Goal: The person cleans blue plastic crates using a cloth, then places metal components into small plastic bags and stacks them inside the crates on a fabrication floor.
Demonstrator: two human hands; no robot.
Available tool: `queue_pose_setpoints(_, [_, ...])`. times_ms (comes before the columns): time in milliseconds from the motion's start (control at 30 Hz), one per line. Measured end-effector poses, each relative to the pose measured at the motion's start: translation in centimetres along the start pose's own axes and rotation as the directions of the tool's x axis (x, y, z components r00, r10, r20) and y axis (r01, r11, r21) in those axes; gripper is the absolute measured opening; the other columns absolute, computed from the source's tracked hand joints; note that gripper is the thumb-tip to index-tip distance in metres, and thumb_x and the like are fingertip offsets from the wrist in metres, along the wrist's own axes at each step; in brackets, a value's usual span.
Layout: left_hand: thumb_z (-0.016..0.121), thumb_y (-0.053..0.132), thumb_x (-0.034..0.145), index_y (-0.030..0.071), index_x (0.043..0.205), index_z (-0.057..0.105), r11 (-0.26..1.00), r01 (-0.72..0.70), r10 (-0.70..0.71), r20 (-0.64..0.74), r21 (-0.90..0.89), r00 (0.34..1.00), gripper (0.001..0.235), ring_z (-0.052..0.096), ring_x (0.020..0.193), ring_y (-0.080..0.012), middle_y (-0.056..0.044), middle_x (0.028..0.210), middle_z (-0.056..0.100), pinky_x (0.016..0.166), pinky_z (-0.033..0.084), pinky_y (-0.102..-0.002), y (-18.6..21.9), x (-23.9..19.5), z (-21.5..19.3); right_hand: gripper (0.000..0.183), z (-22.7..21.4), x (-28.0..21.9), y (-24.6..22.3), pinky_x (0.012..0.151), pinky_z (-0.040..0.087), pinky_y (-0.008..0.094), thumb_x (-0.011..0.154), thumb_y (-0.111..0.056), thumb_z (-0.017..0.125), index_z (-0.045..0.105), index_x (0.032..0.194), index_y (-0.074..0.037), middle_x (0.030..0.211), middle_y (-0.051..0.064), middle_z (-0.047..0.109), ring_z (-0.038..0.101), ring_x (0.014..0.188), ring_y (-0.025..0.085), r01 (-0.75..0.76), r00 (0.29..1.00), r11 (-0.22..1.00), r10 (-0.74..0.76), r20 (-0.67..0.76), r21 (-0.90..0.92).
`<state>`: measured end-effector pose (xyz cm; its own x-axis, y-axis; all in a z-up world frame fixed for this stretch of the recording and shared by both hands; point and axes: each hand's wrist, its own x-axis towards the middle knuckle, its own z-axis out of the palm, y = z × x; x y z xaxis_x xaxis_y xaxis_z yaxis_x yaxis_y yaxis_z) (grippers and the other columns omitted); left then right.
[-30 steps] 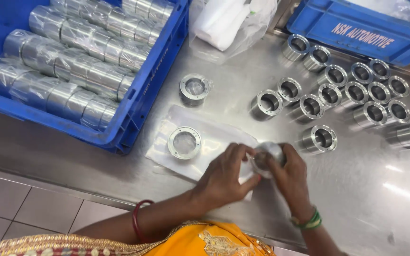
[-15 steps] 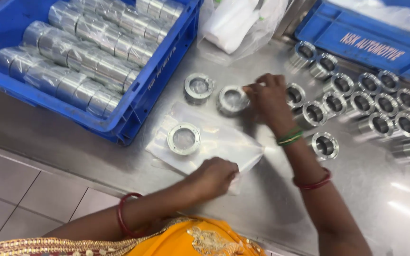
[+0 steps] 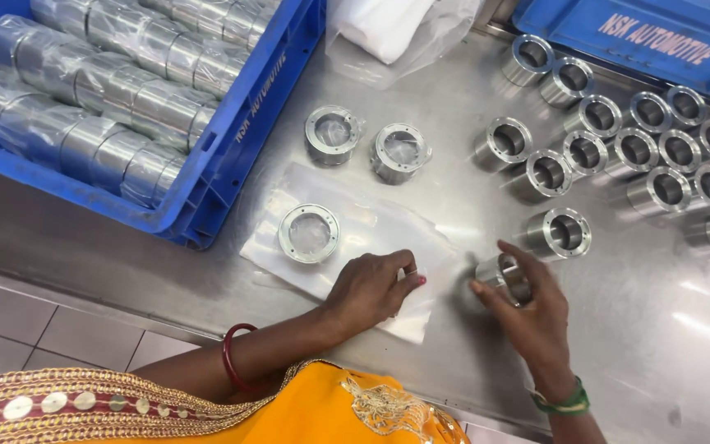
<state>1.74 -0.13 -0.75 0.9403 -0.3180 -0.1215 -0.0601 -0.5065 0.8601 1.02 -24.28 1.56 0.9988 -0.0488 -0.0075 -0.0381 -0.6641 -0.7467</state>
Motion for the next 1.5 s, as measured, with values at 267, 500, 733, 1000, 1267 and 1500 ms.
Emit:
queue_pose_setpoints(267, [0.056,0.027,0.103,0.008,0.098,0.056,0.984,-0.176,0.176,0.025,-0.002,0.984,0.02,0.07,0.061,-0.0335,-0.014,0.066,0.067,0.056,0.05,-0.046,-1.9,-0.1,-2.0,0.063,4.0,-0.8,-3.2,0.07,0.051,0.031,0.085,-0.042,0.07,0.049,0.135,-0.01,0.096,0.01,0.065,0.06,0.084,0.014,-0.281,0.914,0.935,0.192,0.357,0.216])
queue_pose_setpoints(500, [0.053,0.028,0.107,0.007,0.101,0.047,0.858,-0.513,0.512,-0.087,0.016,0.854,0.023,0.066,0.064,-0.0369,-0.016,0.069,0.062,0.054,0.047,-0.046,2.5,0.3,-4.7,0.063,4.9,-0.1,-0.9,0.068,0.052,0.025,0.086,-0.038,0.074,0.05,0.133,-0.005,0.082,0.002,0.067,0.061,0.075,0.012,0.067,0.953,0.932,-0.165,0.254,0.357])
queue_pose_setpoints(733, [0.049,0.034,0.109,0.007,0.108,0.049,0.837,-0.442,0.46,-0.024,-0.322,0.888,0.026,0.068,0.064,-0.0277,-0.008,0.07,0.064,0.056,0.051,-0.039,7.0,0.1,-4.6,0.058,3.4,0.0,-6.5,0.081,0.052,0.043,0.061,-0.023,0.089,0.061,0.108,-0.006,0.099,0.014,0.064,0.058,0.096,0.039,0.657,0.628,0.59,-0.773,-0.091,-0.47])
queue_pose_setpoints(1000, [0.086,0.031,0.066,0.003,0.123,0.053,0.798,-0.486,0.518,0.006,0.356,0.855,0.071,0.063,0.093,-0.0402,-0.023,0.107,0.063,0.081,0.053,-0.047,-1.4,2.3,-2.7,0.011,6.3,2.4,8.3,0.058,0.037,0.031,0.09,0.0,0.076,0.065,0.091,0.002,0.081,0.006,0.06,0.049,0.072,0.016,-0.212,0.948,0.628,-0.053,0.313,0.749])
queue_pose_setpoints(1267, [0.071,0.025,0.083,0.0,0.113,0.051,0.94,-0.214,0.246,-0.091,0.266,0.965,0.043,0.067,0.089,-0.0379,-0.021,0.097,0.064,0.078,0.055,-0.048,1.4,3.6,1.1,0.034,3.3,1.5,1.4,0.082,0.049,0.034,0.071,0.003,0.075,0.078,0.103,-0.009,0.102,0.007,0.049,0.054,0.096,0.019,0.492,0.87,0.871,-0.492,0.045,0.012])
queue_pose_setpoints(1500, [0.073,0.05,0.082,-0.007,0.109,0.053,0.983,-0.098,0.1,0.004,-0.154,0.995,0.066,0.071,0.083,-0.0364,-0.023,0.101,0.061,0.066,0.06,-0.047,3.7,1.4,-0.3,0.087,2.4,0.7,-1.6,0.095,0.046,0.046,0.061,-0.021,0.087,0.052,0.134,0.009,0.127,0.023,0.044,0.052,0.117,0.04,0.467,0.881,0.884,-0.463,0.094,-0.025])
